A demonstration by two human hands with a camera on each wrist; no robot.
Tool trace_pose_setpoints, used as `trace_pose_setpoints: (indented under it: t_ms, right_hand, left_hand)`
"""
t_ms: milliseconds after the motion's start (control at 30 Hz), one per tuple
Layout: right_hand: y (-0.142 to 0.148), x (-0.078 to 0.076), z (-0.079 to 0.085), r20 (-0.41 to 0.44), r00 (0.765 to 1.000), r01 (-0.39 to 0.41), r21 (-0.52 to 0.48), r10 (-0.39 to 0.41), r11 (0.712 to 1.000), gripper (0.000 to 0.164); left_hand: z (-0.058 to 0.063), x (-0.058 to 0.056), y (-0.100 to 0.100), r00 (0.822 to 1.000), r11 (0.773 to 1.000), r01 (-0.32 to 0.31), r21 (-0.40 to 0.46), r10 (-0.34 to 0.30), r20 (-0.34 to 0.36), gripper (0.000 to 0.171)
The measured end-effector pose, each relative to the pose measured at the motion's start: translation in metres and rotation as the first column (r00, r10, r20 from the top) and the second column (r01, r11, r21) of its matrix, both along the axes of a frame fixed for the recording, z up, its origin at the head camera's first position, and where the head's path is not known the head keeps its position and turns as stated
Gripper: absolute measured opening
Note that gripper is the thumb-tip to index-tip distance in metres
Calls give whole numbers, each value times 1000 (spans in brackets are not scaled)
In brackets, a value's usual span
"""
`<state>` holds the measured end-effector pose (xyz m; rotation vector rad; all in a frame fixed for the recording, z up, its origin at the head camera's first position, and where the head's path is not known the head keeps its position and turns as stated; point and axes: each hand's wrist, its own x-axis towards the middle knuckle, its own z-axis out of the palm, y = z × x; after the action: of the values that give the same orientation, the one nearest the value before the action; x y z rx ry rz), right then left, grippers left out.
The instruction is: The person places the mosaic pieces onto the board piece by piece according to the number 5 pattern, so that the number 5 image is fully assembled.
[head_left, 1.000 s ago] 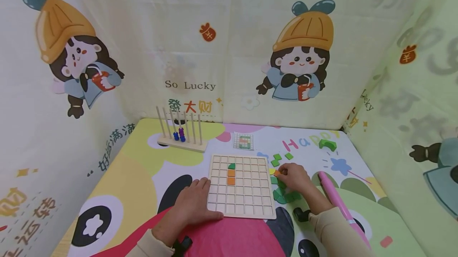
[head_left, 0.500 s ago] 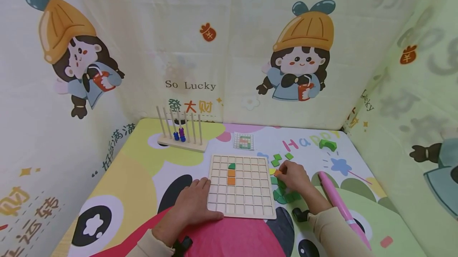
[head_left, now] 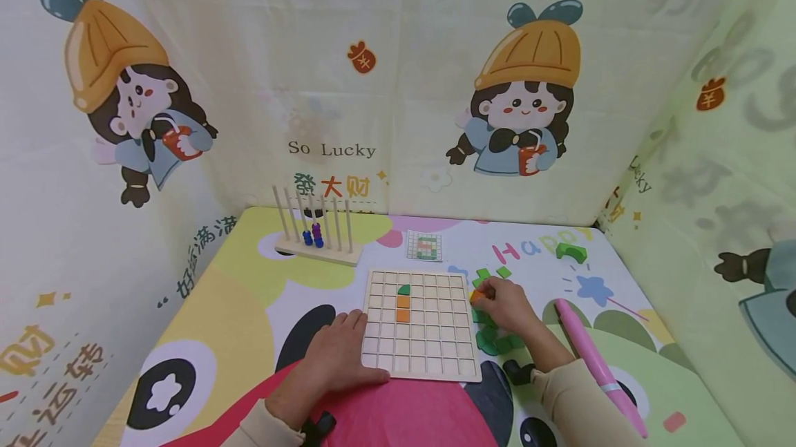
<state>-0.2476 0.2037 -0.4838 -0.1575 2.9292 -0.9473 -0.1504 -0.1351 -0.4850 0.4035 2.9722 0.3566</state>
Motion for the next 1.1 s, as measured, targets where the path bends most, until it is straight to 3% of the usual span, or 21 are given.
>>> trace_pose_setpoints:
  t_ms: [300,500,900,1100]
  right_hand:
    - [-17,0,-2,29,999,-28,-122,31,992,15]
    - [-38,4,-2,32,994,-99,-166,106,981,11]
    - [-70,6,-4,-7,955,-294,-148,296,944,5]
    - [-84,9,2,31,941,-332,-124,338,935,6]
  left_hand:
    - [-1,-1,0,1000,1000,-3,-2,3,4,116]
    - [-1,-1,0,1000,1000,-5,1,5,9,116]
    - [-2,-2,1,999,1000,-3,15,2,35,117]
    - [0,-2,0,999,1000,-11,19,10,38,117]
